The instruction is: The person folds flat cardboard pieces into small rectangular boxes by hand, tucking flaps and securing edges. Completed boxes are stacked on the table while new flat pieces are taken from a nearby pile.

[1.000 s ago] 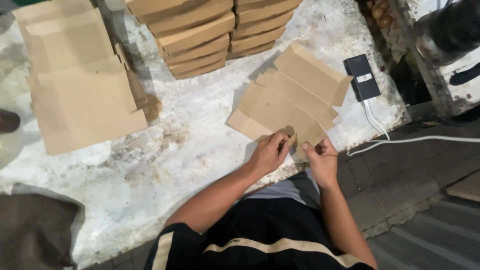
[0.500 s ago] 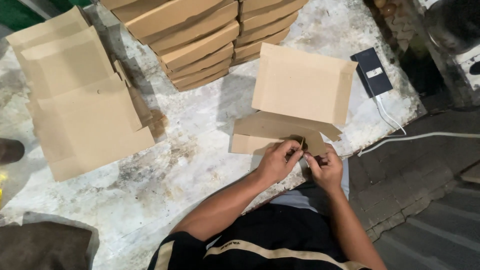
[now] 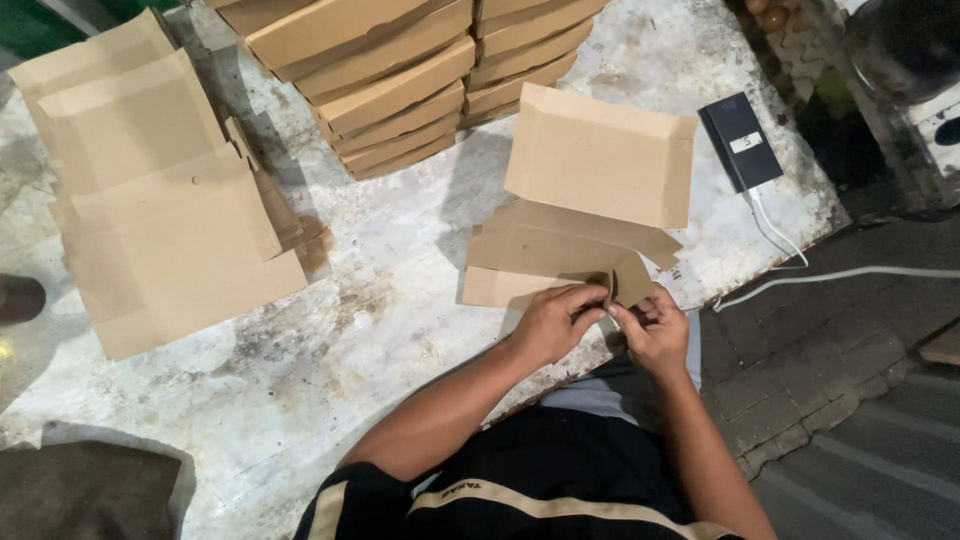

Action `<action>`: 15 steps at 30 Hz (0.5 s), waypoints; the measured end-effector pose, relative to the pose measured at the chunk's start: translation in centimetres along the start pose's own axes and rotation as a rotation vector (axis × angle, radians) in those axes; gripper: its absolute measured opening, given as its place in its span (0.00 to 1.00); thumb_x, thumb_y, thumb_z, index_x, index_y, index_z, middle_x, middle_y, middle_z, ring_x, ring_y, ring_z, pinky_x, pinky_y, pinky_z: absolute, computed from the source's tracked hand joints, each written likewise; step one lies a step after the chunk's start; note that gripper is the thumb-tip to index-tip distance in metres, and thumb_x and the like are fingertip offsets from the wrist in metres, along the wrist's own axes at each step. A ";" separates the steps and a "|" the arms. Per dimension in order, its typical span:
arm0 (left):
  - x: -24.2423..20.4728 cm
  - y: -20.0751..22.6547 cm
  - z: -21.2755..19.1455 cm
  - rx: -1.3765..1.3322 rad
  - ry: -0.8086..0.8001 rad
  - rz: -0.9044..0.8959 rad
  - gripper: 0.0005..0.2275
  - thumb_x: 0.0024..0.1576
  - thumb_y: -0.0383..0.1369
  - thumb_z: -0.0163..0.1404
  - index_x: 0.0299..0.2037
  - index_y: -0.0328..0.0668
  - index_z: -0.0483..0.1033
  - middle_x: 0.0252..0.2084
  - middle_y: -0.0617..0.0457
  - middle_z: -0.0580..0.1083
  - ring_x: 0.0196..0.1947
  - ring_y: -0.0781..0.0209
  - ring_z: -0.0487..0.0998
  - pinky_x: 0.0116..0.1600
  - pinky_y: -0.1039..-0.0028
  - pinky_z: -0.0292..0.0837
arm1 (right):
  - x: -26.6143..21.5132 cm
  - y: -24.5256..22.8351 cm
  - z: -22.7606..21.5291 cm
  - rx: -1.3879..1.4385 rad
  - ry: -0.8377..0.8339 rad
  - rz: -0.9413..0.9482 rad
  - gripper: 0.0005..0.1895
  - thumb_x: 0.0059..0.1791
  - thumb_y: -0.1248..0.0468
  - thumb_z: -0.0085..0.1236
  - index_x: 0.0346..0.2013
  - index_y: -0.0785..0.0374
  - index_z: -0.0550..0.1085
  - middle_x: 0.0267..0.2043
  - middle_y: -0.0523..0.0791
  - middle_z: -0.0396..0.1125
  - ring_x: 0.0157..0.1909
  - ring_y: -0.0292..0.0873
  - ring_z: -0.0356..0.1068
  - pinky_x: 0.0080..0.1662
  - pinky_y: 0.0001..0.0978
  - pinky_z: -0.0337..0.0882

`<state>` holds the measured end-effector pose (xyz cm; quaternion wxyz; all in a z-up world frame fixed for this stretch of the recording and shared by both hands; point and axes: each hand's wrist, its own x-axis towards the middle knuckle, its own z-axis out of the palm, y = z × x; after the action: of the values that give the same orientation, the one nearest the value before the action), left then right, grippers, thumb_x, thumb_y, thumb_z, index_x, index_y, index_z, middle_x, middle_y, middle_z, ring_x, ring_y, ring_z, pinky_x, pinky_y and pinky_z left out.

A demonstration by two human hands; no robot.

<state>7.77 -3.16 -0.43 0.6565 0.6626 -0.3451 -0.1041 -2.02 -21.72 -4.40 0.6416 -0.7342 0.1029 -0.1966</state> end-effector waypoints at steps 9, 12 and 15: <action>0.2 0.8 -0.7 -0.007 -0.002 0.017 0.11 0.60 0.24 0.51 0.52 0.30 0.73 0.42 0.38 0.76 0.43 0.40 0.79 0.39 0.58 0.83 | 0.1 0.2 -0.9 -0.199 -0.017 -0.060 0.12 0.41 0.71 0.70 0.30 0.71 0.72 0.30 0.52 0.69 0.36 0.48 0.75 0.37 0.35 0.72; 0.1 0.3 -0.4 0.012 -0.014 0.020 0.11 0.60 0.24 0.51 0.52 0.32 0.73 0.42 0.39 0.76 0.42 0.40 0.79 0.39 0.57 0.82 | 0.6 -1.1 -0.5 -0.252 -0.072 -0.140 0.07 0.42 0.70 0.67 0.29 0.71 0.76 0.40 0.55 0.67 0.41 0.49 0.70 0.45 0.42 0.70; -0.1 -0.6 0.0 0.007 -0.040 0.003 0.12 0.60 0.25 0.51 0.54 0.34 0.74 0.45 0.42 0.76 0.44 0.42 0.78 0.41 0.60 0.82 | 1.2 -2.6 0.4 -0.106 -0.128 -0.138 0.05 0.43 0.75 0.64 0.30 0.74 0.75 0.47 0.58 0.65 0.45 0.49 0.70 0.47 0.42 0.71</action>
<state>7.93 -3.13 -1.06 0.6473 0.6622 -0.3595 -0.1150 -1.03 -21.44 -1.65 0.5920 -0.7837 0.0212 -0.1870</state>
